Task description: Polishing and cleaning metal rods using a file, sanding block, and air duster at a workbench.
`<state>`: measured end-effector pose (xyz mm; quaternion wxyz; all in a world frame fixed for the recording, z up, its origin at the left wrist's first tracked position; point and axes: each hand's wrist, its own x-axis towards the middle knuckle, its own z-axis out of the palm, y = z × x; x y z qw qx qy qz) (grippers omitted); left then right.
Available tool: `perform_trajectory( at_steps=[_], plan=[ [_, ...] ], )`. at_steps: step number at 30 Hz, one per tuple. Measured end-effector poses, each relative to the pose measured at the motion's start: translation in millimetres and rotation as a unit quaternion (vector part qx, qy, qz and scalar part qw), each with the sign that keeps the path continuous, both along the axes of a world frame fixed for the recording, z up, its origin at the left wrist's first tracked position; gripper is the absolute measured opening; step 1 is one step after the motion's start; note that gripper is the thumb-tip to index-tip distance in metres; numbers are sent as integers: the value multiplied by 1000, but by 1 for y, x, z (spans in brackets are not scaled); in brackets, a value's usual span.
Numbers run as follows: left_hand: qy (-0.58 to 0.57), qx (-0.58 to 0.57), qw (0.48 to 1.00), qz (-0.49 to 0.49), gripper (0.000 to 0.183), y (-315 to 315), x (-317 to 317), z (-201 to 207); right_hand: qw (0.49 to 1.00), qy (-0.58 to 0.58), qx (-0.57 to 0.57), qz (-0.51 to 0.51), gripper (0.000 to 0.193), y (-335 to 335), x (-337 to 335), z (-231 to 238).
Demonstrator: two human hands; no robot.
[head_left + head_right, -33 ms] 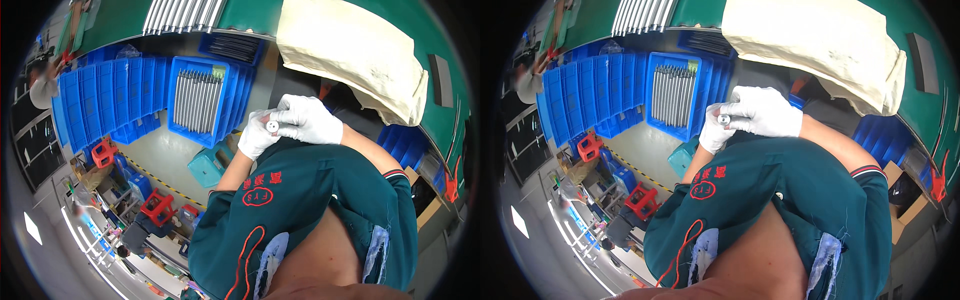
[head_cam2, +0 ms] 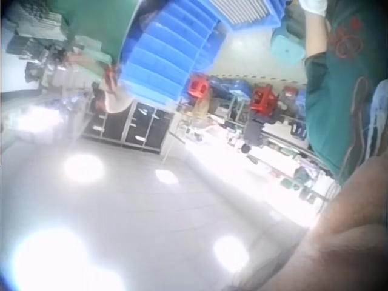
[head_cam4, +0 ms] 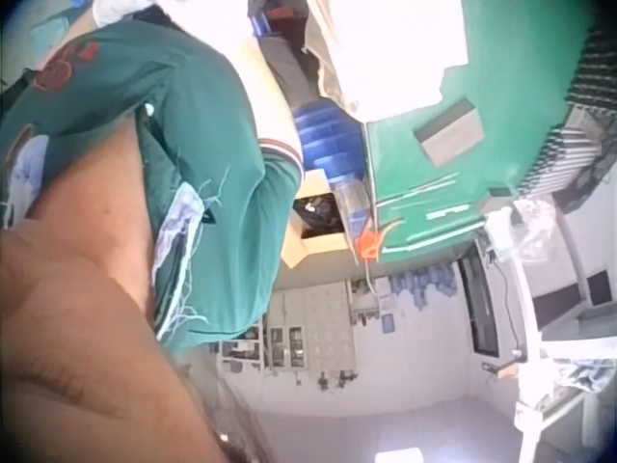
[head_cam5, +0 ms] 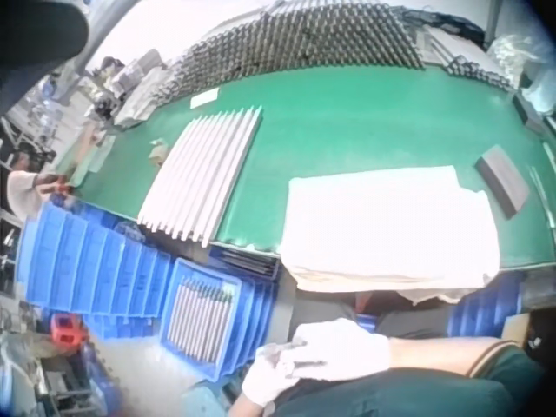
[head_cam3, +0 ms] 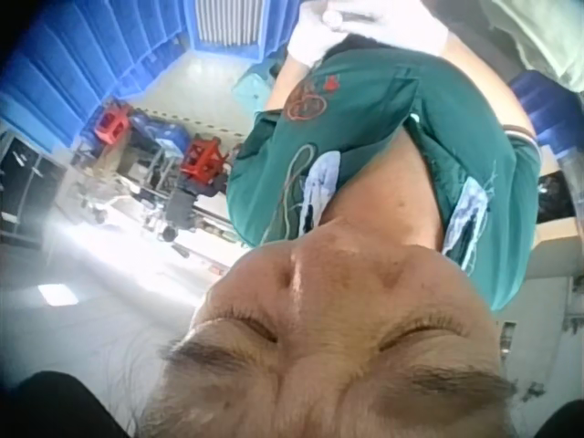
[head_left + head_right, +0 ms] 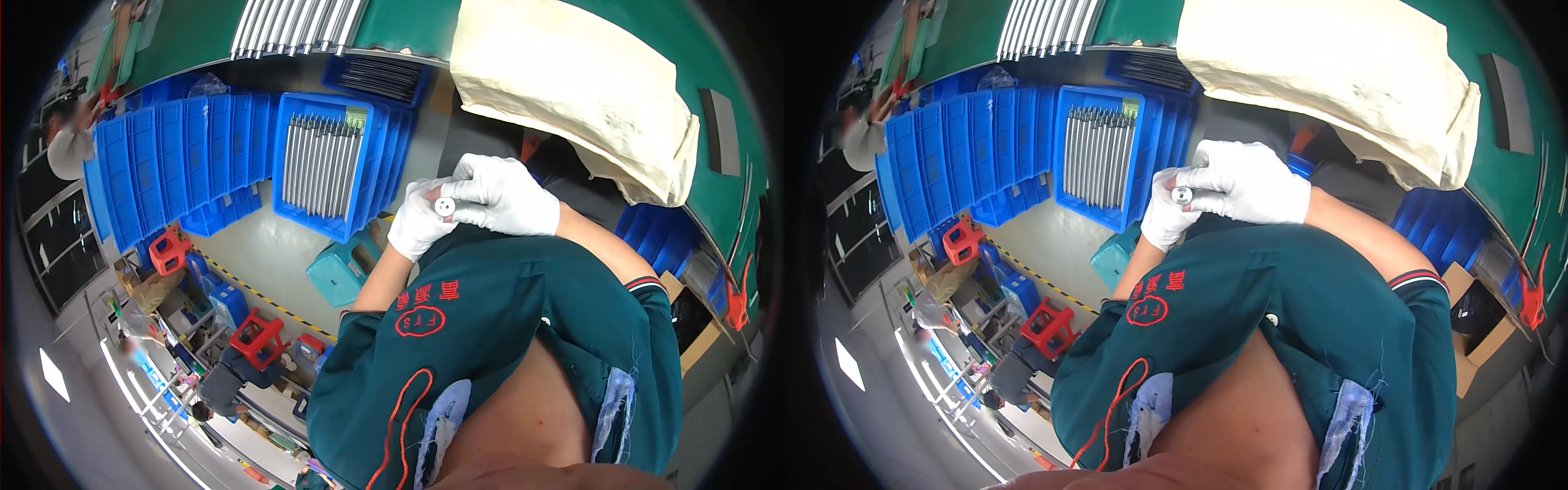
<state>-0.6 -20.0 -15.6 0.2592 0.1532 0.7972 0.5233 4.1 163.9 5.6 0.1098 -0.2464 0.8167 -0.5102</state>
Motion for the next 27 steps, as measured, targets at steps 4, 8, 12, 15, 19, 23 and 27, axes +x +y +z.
perform_trajectory(
  at_steps=[4,8,12,15,19,23,27],
  plan=[
    [36,0,999,-3,31,6,-6,-3,999,31,-20,-29,23,4,-1,-5],
    [73,-12,997,-13,28,9,-6,-5,996,20,-59,-62,25,7,4,-5],
    [51,-63,997,-2,31,7,-5,-13,993,-31,-91,-63,29,10,8,-5],
    [36,-65,997,14,31,2,-1,-20,994,-52,-84,-47,36,11,8,-7],
    [-27,-38,998,45,30,-2,4,-26,995,-46,-78,-43,39,9,8,-11],
    [2,-68,997,18,29,-3,6,-27,993,-68,-88,-48,33,8,10,-13],
    [-6,-60,998,37,30,-4,8,-30,993,-54,-84,-60,29,8,10,-12]
  ],
)
